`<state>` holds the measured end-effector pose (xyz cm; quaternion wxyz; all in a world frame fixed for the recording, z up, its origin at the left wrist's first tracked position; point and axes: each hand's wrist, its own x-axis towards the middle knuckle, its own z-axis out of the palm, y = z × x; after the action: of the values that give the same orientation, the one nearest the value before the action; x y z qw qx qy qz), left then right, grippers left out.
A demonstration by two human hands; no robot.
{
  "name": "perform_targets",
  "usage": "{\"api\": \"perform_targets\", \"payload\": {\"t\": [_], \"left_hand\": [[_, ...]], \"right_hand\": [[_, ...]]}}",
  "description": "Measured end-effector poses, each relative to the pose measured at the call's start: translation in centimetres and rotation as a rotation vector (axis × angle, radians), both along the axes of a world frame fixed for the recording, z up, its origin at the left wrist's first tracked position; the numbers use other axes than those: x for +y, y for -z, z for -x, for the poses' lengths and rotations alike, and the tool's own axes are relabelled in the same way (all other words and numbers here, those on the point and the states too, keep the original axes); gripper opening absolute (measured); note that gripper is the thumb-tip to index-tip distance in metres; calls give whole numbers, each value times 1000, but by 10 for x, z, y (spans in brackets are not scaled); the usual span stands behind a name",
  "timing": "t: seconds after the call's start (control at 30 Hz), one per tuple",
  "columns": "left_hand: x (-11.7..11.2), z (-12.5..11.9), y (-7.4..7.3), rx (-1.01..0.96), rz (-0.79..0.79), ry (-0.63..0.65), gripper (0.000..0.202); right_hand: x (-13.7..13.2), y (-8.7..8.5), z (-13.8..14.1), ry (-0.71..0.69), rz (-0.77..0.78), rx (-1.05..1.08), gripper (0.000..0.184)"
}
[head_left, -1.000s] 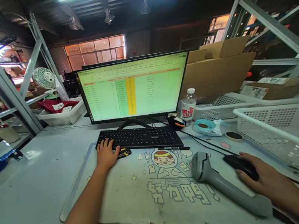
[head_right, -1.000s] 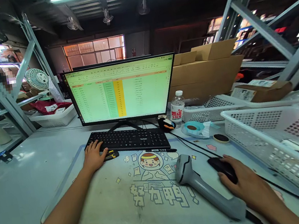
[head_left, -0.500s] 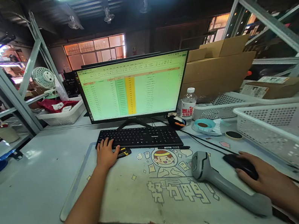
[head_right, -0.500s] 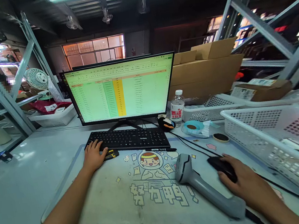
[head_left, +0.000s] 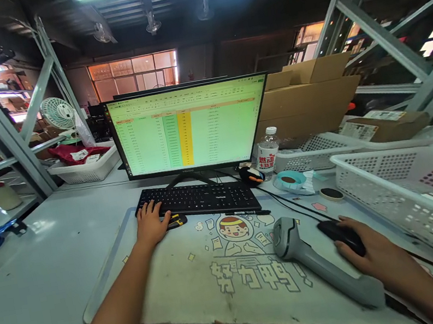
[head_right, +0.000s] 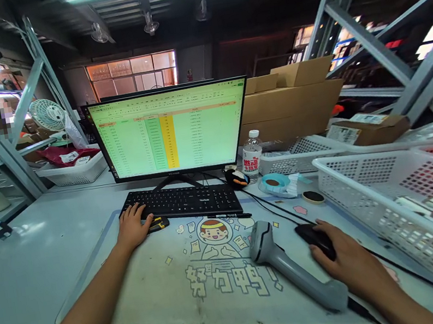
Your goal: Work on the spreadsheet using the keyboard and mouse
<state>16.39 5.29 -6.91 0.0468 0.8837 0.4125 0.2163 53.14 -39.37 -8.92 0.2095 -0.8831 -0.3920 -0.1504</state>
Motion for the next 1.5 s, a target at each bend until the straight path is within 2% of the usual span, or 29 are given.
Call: {"api": "perform_targets", "payload": {"t": [0.17,0.33,0.6,0.87,1.0,1.5], "left_hand": [[-1,0,-2,5,12,-7,61],[2,0,3,-10,-18,6,61],[6,0,8,-13,-22,7,63],[3,0,4,-12,-9,5,62],[3,1,3,-9,-10,11,63],[2,1,2,-4,-8,8,61]], "right_hand": [[0,3,-2,-45,-16,-23,67],[-2,8,-4,-34,-23,-1,67],[-3,4,0,-21,8,15,68],[1,-3,5,25,10,28,72],[2,-6,7,8,1,23,69],[-3,1,2,-100,-16,39,61]]}}
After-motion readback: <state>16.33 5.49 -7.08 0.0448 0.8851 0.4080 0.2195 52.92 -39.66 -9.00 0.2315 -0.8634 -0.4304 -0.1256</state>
